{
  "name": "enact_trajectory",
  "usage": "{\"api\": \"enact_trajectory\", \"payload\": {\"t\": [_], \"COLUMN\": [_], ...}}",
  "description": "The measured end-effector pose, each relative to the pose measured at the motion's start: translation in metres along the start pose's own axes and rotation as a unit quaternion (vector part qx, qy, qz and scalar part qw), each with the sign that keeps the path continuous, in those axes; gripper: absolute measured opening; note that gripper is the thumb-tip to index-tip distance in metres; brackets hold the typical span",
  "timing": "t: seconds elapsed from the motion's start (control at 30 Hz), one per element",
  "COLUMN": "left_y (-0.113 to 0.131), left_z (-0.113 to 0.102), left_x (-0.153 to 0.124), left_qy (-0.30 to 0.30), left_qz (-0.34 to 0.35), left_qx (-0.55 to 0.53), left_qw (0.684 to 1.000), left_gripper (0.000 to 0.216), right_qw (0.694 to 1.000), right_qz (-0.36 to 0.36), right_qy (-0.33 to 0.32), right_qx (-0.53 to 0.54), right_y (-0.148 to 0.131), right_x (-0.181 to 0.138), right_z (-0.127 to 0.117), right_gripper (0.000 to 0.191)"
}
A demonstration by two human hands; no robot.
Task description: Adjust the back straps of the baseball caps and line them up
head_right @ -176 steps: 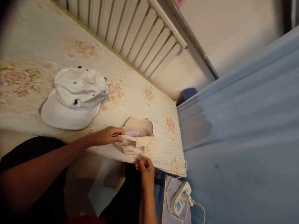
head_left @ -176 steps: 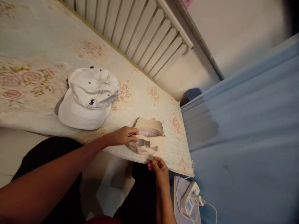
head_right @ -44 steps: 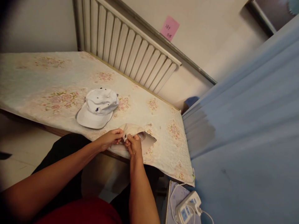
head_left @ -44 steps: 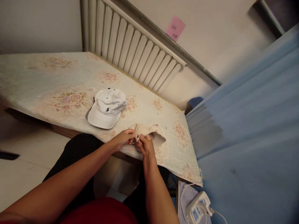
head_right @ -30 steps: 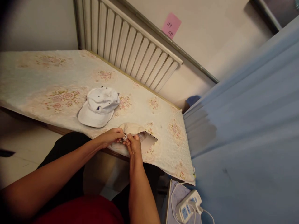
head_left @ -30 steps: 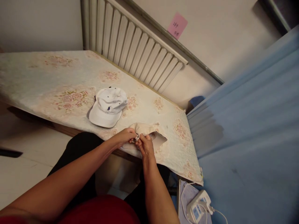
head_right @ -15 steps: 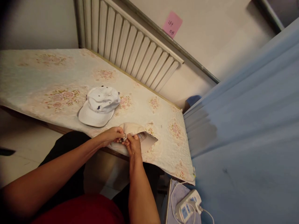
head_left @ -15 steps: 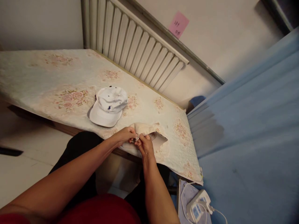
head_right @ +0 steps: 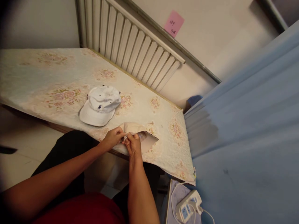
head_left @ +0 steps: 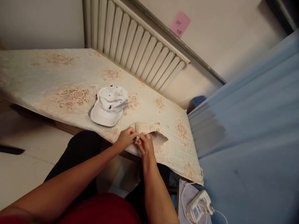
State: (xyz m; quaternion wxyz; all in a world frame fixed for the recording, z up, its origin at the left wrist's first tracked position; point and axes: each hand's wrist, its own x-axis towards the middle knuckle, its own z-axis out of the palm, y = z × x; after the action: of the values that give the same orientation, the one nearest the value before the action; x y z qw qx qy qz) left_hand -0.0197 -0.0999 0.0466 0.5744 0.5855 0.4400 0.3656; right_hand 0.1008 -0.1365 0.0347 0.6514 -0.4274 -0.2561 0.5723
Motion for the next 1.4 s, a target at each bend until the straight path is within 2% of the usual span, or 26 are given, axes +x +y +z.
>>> {"api": "enact_trajectory", "payload": {"t": [0.17, 0.33, 0.47, 0.57, 0.8, 1.03, 1.2, 1.3, 1.4], "left_y": [0.002, 0.003, -0.002, -0.006, -0.015, -0.016, -0.013, -0.014, -0.018], "left_z": [-0.001, -0.005, -0.006, -0.007, -0.005, -0.007, -0.004, -0.004, -0.008], "left_x": [0.0, -0.005, -0.008, -0.007, -0.003, -0.003, -0.006, -0.007, -0.01], "left_qy": [-0.01, 0.044, 0.054, 0.05, 0.037, 0.038, 0.037, 0.044, 0.075], "left_qz": [0.029, 0.125, 0.182, 0.202, 0.205, 0.193, 0.194, 0.199, 0.197], "left_qx": [0.054, 0.136, 0.181, 0.201, 0.209, 0.207, 0.204, 0.205, 0.205], "left_qw": [0.998, 0.982, 0.965, 0.957, 0.955, 0.958, 0.959, 0.957, 0.956], "left_gripper": [0.012, 0.012, 0.012, 0.011, 0.01, 0.011, 0.014, 0.015, 0.014], "right_qw": [1.0, 0.999, 0.999, 0.999, 0.996, 0.986, 0.976, 0.975, 0.981], "right_qz": [-0.007, -0.015, -0.016, -0.014, -0.028, -0.041, -0.048, -0.028, -0.018], "right_qy": [-0.018, -0.033, -0.047, -0.034, 0.061, 0.128, 0.159, 0.166, 0.166], "right_qx": [0.002, 0.006, -0.005, -0.02, -0.054, -0.103, -0.141, -0.145, -0.103], "right_y": [-0.002, -0.002, -0.002, -0.001, 0.008, 0.006, 0.007, 0.007, 0.0], "right_x": [-0.001, -0.004, -0.005, -0.003, 0.008, -0.003, -0.009, -0.004, 0.003], "right_z": [-0.001, -0.002, -0.002, -0.002, 0.001, 0.012, 0.017, 0.017, 0.015], "right_gripper": [0.028, 0.023, 0.02, 0.024, 0.025, 0.002, 0.022, 0.025, 0.023]}}
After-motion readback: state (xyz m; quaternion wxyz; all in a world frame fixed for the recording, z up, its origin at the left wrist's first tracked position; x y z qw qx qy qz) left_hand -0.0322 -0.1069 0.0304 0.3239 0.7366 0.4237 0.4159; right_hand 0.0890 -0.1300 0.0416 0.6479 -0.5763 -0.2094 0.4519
